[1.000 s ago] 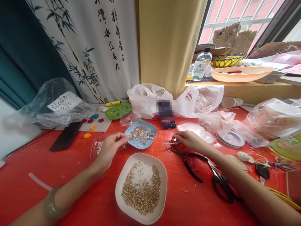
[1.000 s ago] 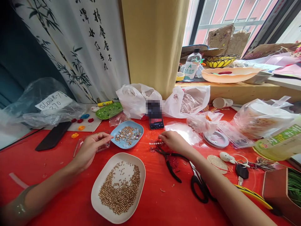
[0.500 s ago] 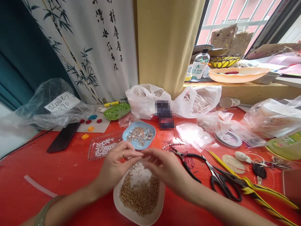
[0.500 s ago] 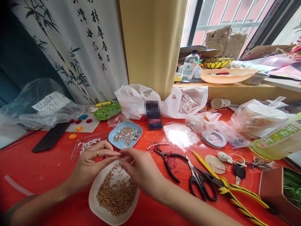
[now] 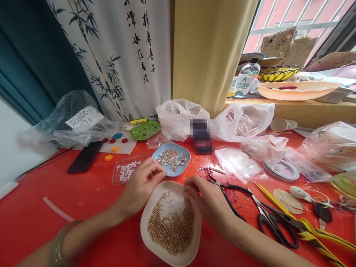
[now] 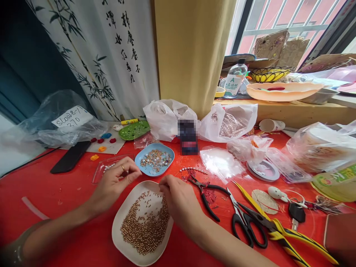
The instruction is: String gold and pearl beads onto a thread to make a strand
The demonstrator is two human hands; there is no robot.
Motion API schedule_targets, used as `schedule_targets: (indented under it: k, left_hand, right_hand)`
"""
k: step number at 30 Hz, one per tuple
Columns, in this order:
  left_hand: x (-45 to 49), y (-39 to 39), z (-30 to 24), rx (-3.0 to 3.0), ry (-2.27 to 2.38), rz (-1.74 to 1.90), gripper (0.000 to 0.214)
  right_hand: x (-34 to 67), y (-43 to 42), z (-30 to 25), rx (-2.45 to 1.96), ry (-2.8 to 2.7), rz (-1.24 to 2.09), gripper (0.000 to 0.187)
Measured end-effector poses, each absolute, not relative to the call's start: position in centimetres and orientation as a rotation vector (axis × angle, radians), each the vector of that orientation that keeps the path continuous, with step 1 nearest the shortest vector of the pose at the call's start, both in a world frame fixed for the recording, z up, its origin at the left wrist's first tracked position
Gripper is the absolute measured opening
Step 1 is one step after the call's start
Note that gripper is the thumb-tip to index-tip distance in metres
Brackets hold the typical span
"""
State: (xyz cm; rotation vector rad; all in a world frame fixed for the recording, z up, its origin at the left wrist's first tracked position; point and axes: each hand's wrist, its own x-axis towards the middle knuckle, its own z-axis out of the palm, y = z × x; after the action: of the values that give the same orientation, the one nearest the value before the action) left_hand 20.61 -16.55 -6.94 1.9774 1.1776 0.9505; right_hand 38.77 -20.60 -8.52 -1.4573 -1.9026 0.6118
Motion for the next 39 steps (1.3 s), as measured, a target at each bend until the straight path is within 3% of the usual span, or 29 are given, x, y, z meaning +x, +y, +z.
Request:
schedule_targets:
  k: [5, 9, 13, 27, 39]
  left_hand:
    - [19.8, -15.2, -6.9, 1.907, 1.229, 0.995, 0.03]
    - [20.0, -15.3, -7.5, 2.045, 1.234, 0.767, 0.014]
    - [20.9, -16.5, -8.7, 2.307, 1.041, 0.503, 0.014]
    - [21.4, -17.4, -10.0, 2.496, 1.056, 0.282, 0.013]
    - [21.9, -16.8, -9.4, 1.364, 1.063, 0.677, 0.01]
  right_hand:
    - [39.1, -20.2, -9.0, -1.436, -1.794, 0.627, 0.012]
    - [39.0, -20.2, -9.3, -1.403, -1.763, 0.605, 0.013]
    - [38.8, -20.3, -9.5, -1.387, -1.777, 0.612, 0.013]
    - [37.4, -21.9, -11.9, -1.4, -1.959, 0.525, 0.02]
    - [37.7, -21.6, -11.3, -1.31, -1.644, 0.811, 0.01]
